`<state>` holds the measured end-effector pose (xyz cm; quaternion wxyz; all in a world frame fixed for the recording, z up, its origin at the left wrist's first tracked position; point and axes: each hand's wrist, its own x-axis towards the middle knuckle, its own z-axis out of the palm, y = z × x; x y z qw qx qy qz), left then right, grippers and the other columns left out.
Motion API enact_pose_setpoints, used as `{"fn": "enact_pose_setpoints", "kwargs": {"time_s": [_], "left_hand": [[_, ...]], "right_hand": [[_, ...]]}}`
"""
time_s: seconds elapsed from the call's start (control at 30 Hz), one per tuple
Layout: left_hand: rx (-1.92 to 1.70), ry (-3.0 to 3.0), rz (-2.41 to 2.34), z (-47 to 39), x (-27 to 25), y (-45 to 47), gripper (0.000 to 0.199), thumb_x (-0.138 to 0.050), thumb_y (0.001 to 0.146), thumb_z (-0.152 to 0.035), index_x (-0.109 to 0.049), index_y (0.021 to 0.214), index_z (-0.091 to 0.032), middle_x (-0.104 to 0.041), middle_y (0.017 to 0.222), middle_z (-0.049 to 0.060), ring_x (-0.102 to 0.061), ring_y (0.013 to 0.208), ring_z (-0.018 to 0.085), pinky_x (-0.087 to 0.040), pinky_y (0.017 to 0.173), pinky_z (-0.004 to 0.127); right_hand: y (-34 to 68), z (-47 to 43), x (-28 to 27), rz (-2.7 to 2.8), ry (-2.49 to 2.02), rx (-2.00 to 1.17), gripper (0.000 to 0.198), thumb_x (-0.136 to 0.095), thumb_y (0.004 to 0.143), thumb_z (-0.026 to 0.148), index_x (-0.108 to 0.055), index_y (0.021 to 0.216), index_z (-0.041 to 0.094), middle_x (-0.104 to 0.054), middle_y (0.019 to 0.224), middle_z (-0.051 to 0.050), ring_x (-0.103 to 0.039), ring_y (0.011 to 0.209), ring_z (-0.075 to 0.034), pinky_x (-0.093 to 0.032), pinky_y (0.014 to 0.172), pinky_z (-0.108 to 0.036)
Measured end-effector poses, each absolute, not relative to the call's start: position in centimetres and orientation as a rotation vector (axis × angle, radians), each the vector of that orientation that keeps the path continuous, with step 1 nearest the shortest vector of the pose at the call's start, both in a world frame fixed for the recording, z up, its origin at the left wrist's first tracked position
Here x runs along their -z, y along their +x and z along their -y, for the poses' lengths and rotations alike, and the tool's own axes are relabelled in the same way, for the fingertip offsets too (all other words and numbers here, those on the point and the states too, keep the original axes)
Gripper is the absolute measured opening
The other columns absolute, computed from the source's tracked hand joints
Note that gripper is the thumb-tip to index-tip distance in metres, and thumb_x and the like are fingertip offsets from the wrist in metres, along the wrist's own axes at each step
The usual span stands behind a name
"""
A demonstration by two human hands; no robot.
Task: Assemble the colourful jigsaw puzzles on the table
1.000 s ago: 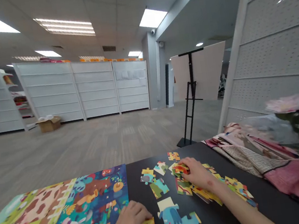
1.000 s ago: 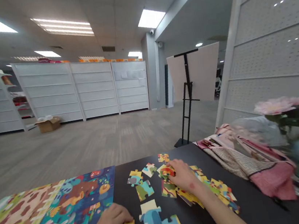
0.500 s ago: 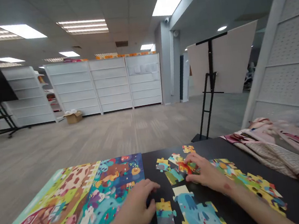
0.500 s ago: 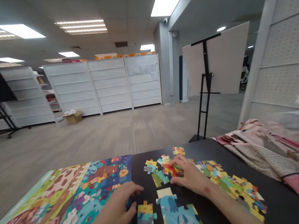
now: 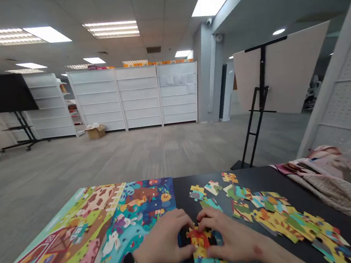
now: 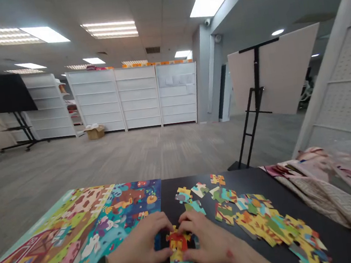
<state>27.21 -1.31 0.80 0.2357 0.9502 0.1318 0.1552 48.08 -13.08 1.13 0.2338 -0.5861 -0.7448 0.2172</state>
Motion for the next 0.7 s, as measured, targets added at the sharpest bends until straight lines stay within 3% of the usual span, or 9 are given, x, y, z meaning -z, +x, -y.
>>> {"fn": "enact_pose_setpoints", "kwargs": {"time_s": [0.2, 0.33, 0.5, 0.63, 0.7], "left_hand": [[-0.372, 2.636, -0.363, 1.9, -0.6, 27.5, 0.038, -0.082, 0.073, -0.038, -0.059, 0.101, -0.024, -0.06, 0.106, 0.0, -0.054, 0.097, 0.023, -0.042, 0.086, 0.032], [-0.333, 2.567, -0.359, 2.2, -0.9, 27.6, 0.051, -0.085, 0.069, -0.031, -0.058, 0.112, -0.026, -0.058, 0.117, 0.002, -0.053, 0.106, 0.024, -0.042, 0.093, 0.034], [-0.272, 2.533, -0.307, 1.3, -1.2, 26.9, 0.055, -0.081, 0.073, -0.03, -0.057, 0.122, -0.028, -0.055, 0.131, 0.005, -0.051, 0.118, 0.027, -0.041, 0.103, 0.037], [-0.264, 2.561, -0.238, 2.4, -2.2, 26.8, 0.038, -0.069, 0.086, -0.032, -0.06, 0.123, -0.03, -0.056, 0.134, 0.005, -0.052, 0.122, 0.027, -0.04, 0.107, 0.04], [-0.24, 2.592, -0.15, 4.0, -2.8, 27.4, 0.041, -0.069, 0.087, -0.032, -0.06, 0.127, -0.033, -0.056, 0.139, 0.004, -0.051, 0.127, 0.029, -0.039, 0.11, 0.043]], "right_hand": [[48.4, 13.6, -0.7, 2.028, -1.607, -0.437, 0.03, -0.07, 0.071, 0.016, -0.065, 0.1, 0.023, -0.064, 0.115, -0.006, -0.058, 0.11, -0.025, -0.04, 0.104, -0.043], [49.6, 13.7, -2.3, 2.0, -1.585, -0.277, 0.028, -0.068, 0.069, 0.013, -0.064, 0.096, 0.023, -0.065, 0.111, -0.005, -0.058, 0.106, -0.024, -0.044, 0.099, -0.04], [53.9, 18.7, -4.7, 1.767, -1.806, -0.096, 0.023, -0.066, 0.079, 0.02, -0.065, 0.101, 0.025, -0.066, 0.115, -0.007, -0.058, 0.112, -0.027, -0.044, 0.102, -0.044], [56.4, 25.8, -2.7, 1.577, -2.039, -0.098, 0.021, -0.066, 0.083, 0.028, -0.067, 0.103, 0.028, -0.063, 0.126, -0.008, -0.055, 0.123, -0.031, -0.04, 0.109, -0.05], [56.5, 28.4, -0.9, 1.537, -2.078, -0.14, 0.023, -0.066, 0.083, 0.029, -0.068, 0.107, 0.029, -0.061, 0.131, -0.009, -0.052, 0.128, -0.032, -0.038, 0.112, -0.053]]}}
